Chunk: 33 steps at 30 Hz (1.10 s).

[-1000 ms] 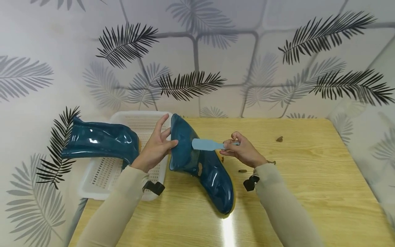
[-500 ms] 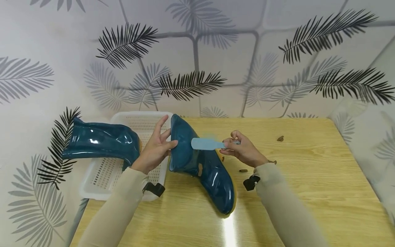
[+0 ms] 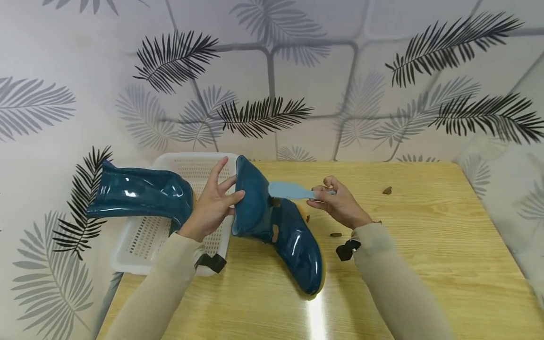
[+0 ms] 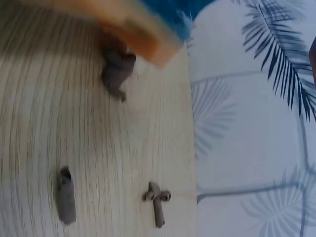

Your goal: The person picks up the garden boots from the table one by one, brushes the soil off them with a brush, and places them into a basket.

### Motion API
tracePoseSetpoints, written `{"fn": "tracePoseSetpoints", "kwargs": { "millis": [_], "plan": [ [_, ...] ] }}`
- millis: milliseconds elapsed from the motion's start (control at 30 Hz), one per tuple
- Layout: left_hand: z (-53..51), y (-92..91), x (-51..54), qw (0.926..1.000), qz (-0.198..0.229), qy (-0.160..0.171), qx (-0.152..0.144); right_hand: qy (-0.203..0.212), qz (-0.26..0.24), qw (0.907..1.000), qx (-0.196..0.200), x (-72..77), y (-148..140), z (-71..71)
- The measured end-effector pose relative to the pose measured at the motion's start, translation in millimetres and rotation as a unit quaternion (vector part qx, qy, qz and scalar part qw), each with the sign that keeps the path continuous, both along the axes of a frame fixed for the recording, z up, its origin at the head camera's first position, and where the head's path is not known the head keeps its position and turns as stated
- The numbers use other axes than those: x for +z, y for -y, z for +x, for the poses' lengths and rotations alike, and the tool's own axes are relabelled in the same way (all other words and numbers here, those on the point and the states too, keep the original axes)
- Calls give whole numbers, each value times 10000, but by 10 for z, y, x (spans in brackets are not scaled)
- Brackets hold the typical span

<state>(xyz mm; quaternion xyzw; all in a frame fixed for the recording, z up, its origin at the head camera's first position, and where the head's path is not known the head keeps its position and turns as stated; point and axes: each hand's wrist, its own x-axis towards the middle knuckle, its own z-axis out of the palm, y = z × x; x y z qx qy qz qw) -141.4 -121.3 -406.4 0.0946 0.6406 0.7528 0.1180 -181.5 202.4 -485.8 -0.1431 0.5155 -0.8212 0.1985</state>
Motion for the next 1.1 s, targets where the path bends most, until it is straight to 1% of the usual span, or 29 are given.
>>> {"fn": "tracePoseSetpoints", "kwargs": {
  "millis": [67, 133, 200, 300, 367, 467, 567, 667, 700, 800, 867, 933, 967, 1033, 1100],
  "plan": [
    [14, -23, 12, 9998, -90, -80, 126, 7, 72, 9999, 130, -14, 79, 6],
    [14, -38, 17, 9995, -193, -114, 219, -39, 404, 9991, 139, -47, 112, 7],
    [11, -39, 16, 9989, -338, -108, 297, -60, 794, 9968, 43, -92, 81, 1],
    [16, -14, 8, 9979, -514, -47, 389, -60, 1136, 9934, -170, -133, -44, -7],
    [21, 4, 2, 9973, -573, -1, 451, -8, 1102, 9934, -304, -130, -144, -13],
    [17, 24, -9, 9971, -575, 24, 494, -11, 891, 9949, -469, -88, -250, -19],
    [16, 25, -13, 9975, -511, 49, 478, -87, 615, 9971, -440, -39, -254, -17],
    [16, 17, -17, 9977, -494, 35, 462, -143, 506, 9984, -210, -34, -176, -13],
    [16, 15, -18, 9977, -490, 31, 463, -168, 586, 9981, -114, -44, -147, -11],
    [15, 11, -23, 9974, -525, 1, 484, -247, 1209, 9924, 25, -106, -115, -4],
    [14, 11, -29, 9973, -540, -9, 504, -273, 1742, 9843, -39, -146, -148, 11],
    [14, 10, -32, 9971, -551, -6, 524, -278, 2100, 9771, -193, -173, -212, 32],
    [15, 8, -33, 9970, -558, -5, 536, -254, 2143, 9761, -254, -170, -243, 49],
    [15, 1, -33, 9969, -561, 2, 555, -234, 2044, 9782, -270, -154, -283, 85],
    [16, -12, -29, 9970, -530, 2, 568, -271, 1729, 9846, -49, -123, -283, 117]
  ]
}}
